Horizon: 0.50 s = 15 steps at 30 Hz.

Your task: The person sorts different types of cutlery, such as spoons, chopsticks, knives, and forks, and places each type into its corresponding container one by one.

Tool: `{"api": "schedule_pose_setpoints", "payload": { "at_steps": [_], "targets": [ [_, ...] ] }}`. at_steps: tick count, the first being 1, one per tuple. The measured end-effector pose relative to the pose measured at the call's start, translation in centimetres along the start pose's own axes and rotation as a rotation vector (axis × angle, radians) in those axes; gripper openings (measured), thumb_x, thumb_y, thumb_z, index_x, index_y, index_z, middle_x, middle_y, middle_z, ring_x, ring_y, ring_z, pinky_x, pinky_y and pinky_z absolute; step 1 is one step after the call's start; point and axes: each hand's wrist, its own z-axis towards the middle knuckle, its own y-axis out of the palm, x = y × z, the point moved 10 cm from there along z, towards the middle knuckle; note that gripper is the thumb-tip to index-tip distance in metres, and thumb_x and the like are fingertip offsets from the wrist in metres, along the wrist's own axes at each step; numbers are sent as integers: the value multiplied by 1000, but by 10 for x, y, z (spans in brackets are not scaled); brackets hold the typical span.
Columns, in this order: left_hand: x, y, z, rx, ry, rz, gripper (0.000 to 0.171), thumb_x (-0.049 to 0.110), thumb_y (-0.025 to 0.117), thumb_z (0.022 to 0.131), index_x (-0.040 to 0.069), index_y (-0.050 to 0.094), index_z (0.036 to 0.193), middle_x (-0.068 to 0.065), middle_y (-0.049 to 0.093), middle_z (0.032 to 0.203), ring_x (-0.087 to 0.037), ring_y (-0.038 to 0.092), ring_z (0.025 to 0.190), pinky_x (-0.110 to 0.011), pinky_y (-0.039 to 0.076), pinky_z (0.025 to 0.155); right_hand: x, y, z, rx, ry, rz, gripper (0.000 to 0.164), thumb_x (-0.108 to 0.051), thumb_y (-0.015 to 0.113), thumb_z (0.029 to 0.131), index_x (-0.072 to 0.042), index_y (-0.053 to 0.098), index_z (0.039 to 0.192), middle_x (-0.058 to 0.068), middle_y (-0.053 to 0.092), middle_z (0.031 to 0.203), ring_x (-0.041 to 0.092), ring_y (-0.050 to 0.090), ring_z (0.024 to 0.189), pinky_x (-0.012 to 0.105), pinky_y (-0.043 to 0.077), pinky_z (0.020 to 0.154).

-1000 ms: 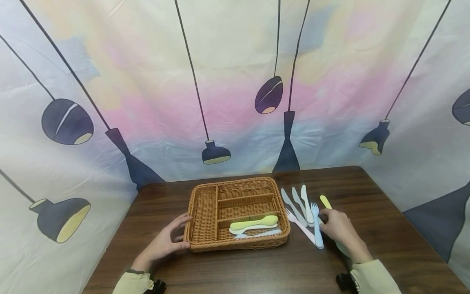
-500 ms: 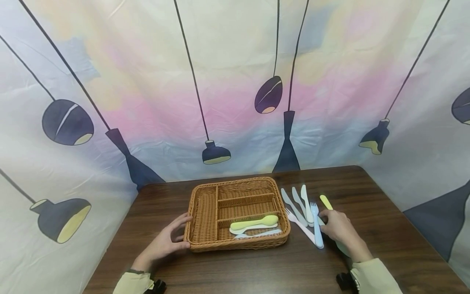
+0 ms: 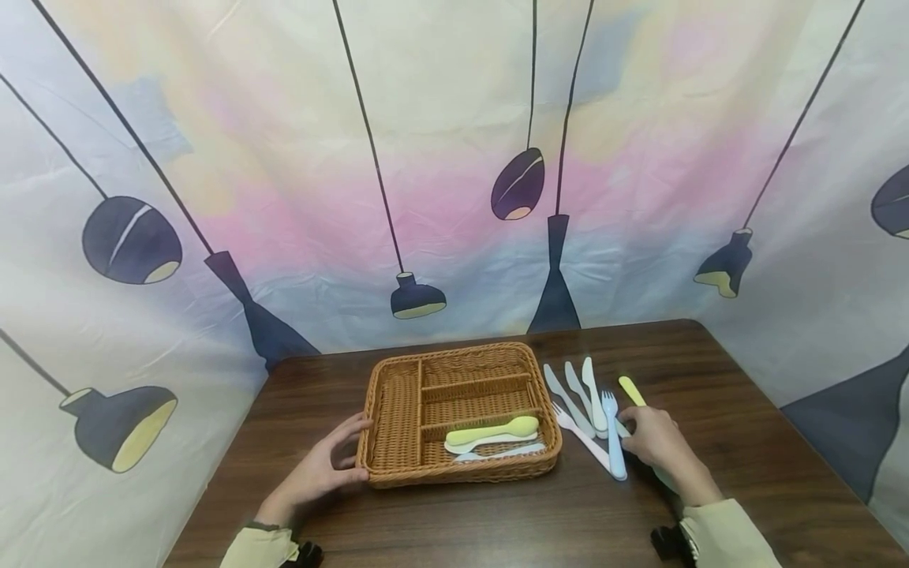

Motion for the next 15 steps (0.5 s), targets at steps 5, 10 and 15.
{"api": "schedule_pose_setpoints", "payload": {
  "at_steps": [5, 10, 15],
  "targets": [
    [0, 1, -1, -1, -3, -6, 82, 15, 82, 79, 5, 38, 148, -20, 11, 161, -45, 34, 137, -26, 52, 97, 2, -1, -2, 1, 15, 15, 38, -2, 71, 77, 9, 64, 113, 25, 63, 96, 28, 54, 77, 32, 45, 57],
    [0, 0, -1, -3, -4, -3, 82, 15, 82, 80, 6, 38, 148, -20, 10, 161, -44, 34, 137, -26, 52, 97, 2, -2, -2, 3, 28, 18, 40, -1, 70, 77, 10, 63, 114, 27, 63, 98, 29, 54, 78, 31, 45, 57],
    [1, 0, 0, -4, 3, -10, 81, 15, 81, 80, 6, 38, 148, -20, 10, 161, -45, 34, 137, -26, 52, 97, 0, -6, -3, 38, 2, 25, 41, 0, 68, 78, 12, 62, 116, 29, 63, 103, 29, 54, 80, 31, 46, 58]
  ]
}}
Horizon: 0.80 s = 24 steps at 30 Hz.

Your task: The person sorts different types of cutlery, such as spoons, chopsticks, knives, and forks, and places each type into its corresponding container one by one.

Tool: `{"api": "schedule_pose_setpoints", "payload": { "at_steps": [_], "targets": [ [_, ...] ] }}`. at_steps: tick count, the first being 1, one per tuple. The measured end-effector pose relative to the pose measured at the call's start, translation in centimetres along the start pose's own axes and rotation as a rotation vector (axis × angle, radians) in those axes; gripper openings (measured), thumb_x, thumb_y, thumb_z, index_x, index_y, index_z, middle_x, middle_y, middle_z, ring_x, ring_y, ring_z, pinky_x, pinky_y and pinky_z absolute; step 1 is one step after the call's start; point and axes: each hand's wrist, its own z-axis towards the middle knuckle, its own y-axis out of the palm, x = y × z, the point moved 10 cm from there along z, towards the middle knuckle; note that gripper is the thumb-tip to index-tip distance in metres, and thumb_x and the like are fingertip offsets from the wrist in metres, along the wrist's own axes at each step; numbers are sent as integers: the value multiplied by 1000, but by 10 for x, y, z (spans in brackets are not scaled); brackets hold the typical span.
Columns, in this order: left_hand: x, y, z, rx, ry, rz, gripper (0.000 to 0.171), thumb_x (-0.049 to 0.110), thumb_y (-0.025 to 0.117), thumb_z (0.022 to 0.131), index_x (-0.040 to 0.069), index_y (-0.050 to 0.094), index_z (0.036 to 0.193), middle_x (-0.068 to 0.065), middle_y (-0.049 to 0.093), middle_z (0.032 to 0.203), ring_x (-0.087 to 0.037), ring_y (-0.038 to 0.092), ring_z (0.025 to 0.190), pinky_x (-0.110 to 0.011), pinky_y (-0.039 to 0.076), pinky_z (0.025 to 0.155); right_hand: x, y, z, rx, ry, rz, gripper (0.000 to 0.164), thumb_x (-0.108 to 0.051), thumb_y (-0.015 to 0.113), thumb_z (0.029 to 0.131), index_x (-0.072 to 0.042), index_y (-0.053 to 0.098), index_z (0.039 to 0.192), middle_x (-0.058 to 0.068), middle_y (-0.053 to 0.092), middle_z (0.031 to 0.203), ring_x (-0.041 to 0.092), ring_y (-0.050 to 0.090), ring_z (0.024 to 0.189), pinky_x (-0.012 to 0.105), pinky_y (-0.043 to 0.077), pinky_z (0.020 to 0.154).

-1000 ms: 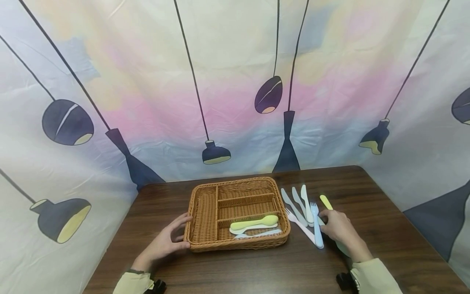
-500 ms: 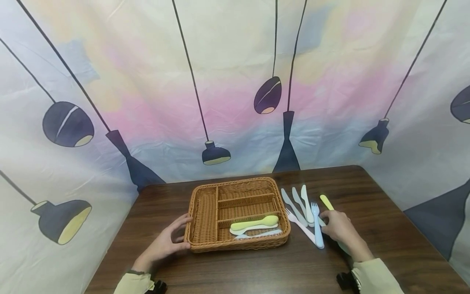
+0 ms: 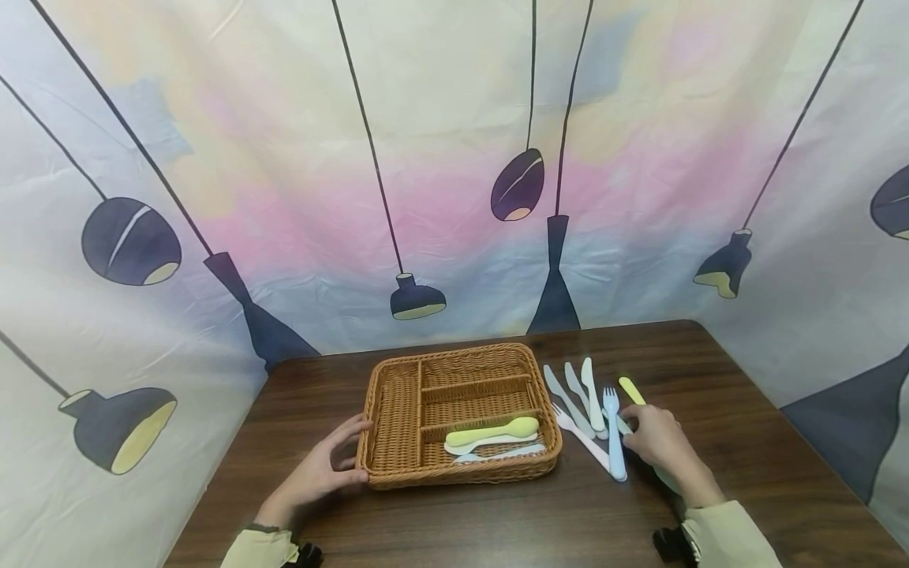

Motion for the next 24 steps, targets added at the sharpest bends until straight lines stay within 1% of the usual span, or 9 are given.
{"api": "schedule_pose_setpoints", "payload": {
  "at_steps": [8, 15, 24],
  "targets": [
    [0, 0, 1, 5, -1, -7, 82, 14, 82, 79, 6, 38, 148, -18, 11, 161, -43, 34, 137, -26, 52, 97, -8, -9, 0, 66, -72, 1, 37, -1, 71, 77, 11, 64, 112, 18, 67, 89, 24, 59, 75, 36, 51, 59],
    [-2, 0, 1, 7, -10, -9, 83, 13, 82, 79, 6, 37, 149, -17, 12, 161, -43, 34, 137, -27, 52, 97, -12, -14, 2, 70, -62, 17, 39, -1, 71, 78, 11, 63, 114, 18, 66, 88, 23, 60, 75, 34, 52, 58],
    [-2, 0, 1, 8, -11, -4, 83, 13, 81, 79, 5, 37, 149, -17, 12, 161, -44, 34, 137, -27, 52, 97, -27, -26, 3, 138, -141, 34, 36, -1, 72, 77, 10, 65, 110, 16, 67, 87, 25, 62, 77, 33, 51, 56]
  ]
}}
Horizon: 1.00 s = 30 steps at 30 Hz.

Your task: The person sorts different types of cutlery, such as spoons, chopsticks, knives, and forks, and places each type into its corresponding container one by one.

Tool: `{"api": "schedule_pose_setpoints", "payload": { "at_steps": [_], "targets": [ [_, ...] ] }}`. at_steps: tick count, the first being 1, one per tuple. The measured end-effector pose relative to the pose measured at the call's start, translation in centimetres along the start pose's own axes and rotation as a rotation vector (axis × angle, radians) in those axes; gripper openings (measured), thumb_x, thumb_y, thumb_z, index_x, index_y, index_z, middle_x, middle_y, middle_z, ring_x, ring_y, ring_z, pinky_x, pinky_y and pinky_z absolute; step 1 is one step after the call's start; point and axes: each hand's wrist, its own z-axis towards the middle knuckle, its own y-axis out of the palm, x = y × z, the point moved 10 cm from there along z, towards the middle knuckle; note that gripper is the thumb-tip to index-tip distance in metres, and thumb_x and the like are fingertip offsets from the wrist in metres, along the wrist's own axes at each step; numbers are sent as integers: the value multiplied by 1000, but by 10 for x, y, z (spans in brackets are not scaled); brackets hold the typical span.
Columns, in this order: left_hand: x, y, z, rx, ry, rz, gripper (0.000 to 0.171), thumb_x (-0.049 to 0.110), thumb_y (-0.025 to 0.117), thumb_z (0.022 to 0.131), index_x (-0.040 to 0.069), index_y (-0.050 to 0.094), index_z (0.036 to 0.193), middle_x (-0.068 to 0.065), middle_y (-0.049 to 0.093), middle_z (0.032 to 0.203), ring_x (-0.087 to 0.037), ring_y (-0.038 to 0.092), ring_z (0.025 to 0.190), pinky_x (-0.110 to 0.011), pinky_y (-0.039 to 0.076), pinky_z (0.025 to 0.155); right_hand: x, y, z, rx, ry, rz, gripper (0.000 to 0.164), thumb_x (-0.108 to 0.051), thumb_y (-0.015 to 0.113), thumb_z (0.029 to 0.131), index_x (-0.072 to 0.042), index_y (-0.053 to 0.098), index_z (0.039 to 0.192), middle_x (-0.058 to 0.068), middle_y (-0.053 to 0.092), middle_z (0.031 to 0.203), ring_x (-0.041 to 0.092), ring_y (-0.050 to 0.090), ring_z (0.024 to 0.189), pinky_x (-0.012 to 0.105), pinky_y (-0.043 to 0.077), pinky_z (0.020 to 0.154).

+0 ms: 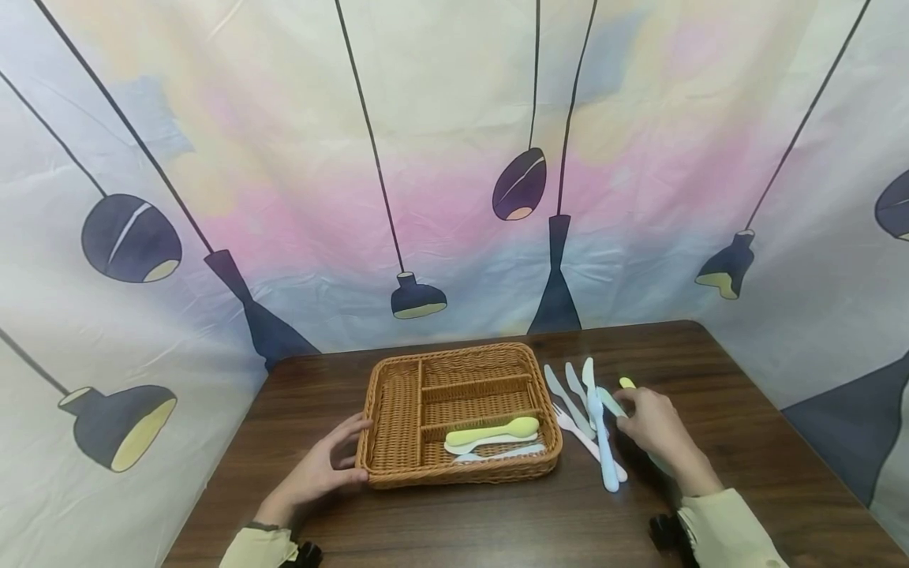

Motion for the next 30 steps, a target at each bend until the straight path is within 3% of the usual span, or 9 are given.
{"api": "schedule_pose_setpoints", "payload": {
  "at_steps": [16, 30],
  "targets": [
    [-2, -1, 0, -10, 6, 7, 81, 14, 81, 80, 5, 38, 148, -19, 10, 161, -46, 34, 137, -27, 52, 97, -43, -16, 16, 62, -133, 4, 35, -2, 72, 77, 4, 67, 112, 14, 65, 89, 24, 63, 77, 34, 52, 58],
    [0, 0, 0, -11, 1, 2, 81, 14, 81, 80, 5, 38, 148, -18, 10, 161, -45, 34, 137, -26, 52, 96, -93, -11, 28, 3, -206, 75, 37, -2, 67, 82, 1, 66, 119, 17, 64, 104, 22, 64, 83, 30, 53, 60]
  ]
}}
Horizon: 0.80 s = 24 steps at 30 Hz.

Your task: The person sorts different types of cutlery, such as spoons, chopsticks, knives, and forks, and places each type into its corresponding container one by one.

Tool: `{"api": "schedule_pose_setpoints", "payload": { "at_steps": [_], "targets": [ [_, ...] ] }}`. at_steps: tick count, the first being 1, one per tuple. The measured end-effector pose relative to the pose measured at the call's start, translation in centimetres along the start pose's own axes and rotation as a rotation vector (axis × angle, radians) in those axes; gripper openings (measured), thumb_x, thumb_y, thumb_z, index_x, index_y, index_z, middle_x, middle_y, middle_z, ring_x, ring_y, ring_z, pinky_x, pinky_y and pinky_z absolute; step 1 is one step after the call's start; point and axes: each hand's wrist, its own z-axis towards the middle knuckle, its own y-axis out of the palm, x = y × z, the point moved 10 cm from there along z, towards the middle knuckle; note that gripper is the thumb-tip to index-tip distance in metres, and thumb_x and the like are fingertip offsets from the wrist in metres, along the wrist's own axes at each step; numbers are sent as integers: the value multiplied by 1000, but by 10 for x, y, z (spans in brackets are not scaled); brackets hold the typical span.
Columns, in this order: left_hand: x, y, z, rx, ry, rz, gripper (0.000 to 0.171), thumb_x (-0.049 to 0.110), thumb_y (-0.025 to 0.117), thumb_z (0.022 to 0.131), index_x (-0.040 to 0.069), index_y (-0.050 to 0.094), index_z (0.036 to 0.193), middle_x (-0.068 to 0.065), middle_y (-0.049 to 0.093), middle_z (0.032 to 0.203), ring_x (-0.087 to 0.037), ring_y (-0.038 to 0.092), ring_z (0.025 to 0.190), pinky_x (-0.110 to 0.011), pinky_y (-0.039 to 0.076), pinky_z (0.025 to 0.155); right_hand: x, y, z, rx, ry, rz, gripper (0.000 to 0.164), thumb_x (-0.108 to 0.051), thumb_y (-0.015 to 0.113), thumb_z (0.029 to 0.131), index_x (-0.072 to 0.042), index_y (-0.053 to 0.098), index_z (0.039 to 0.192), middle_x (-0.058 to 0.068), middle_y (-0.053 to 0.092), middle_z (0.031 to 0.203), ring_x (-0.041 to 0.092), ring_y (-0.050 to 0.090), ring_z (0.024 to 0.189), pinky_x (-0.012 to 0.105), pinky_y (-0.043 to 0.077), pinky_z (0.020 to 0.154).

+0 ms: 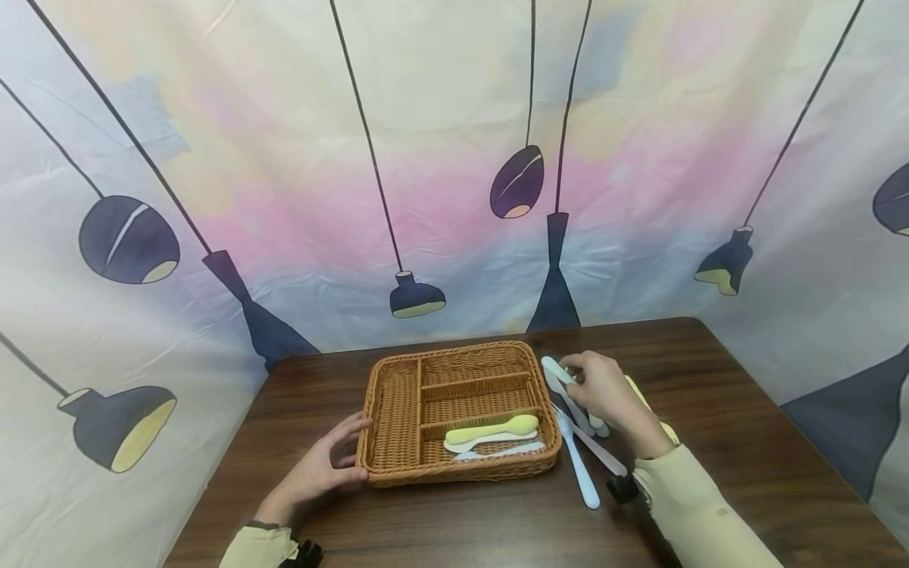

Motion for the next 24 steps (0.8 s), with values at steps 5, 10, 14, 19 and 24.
{"api": "schedule_pose_setpoints", "payload": {
  "at_steps": [5, 10, 14, 19, 24],
  "targets": [
    [0, 1, 0, -4, 3, -6, 82, 13, 81, 80, 4, 37, 149, -18, 10, 161, -46, 33, 137, -26, 52, 97, -10, 1, 2, -3, -40, -3, 35, -2, 64, 83, -1, 66, 119, 12, 64, 101, 21, 63, 84, 32, 53, 62],
    [1, 1, 0, -3, 5, -9, 81, 13, 81, 80, 4, 37, 148, -18, 10, 161, -46, 33, 137, -27, 52, 97, -22, 1, 2, 10, -89, -6, 35, -2, 63, 84, -3, 67, 118, 12, 65, 104, 19, 62, 82, 29, 50, 61],
    [1, 0, 0, -1, 7, 2, 81, 14, 81, 80, 4, 38, 148, -19, 10, 161, -46, 34, 137, -27, 52, 97, -32, 1, 4, 21, -121, 4, 33, -1, 63, 84, -4, 68, 116, 10, 65, 100, 17, 59, 79, 28, 46, 60],
    [2, -1, 0, 0, 5, 7, 81, 14, 81, 80, 4, 38, 148, -19, 11, 161, -46, 34, 137, -27, 52, 96, -44, 5, 8, 6, -137, 25, 33, -1, 65, 84, -5, 69, 116, 3, 62, 94, 14, 56, 78, 29, 46, 62],
    [1, 0, 0, -1, 0, -4, 81, 14, 81, 80, 4, 38, 148, -19, 10, 161, -46, 34, 137, -26, 52, 97, -55, 12, 11, -38, -145, 48, 35, -4, 66, 85, -8, 68, 119, 3, 63, 100, 14, 58, 81, 29, 49, 63]
  ]
}}
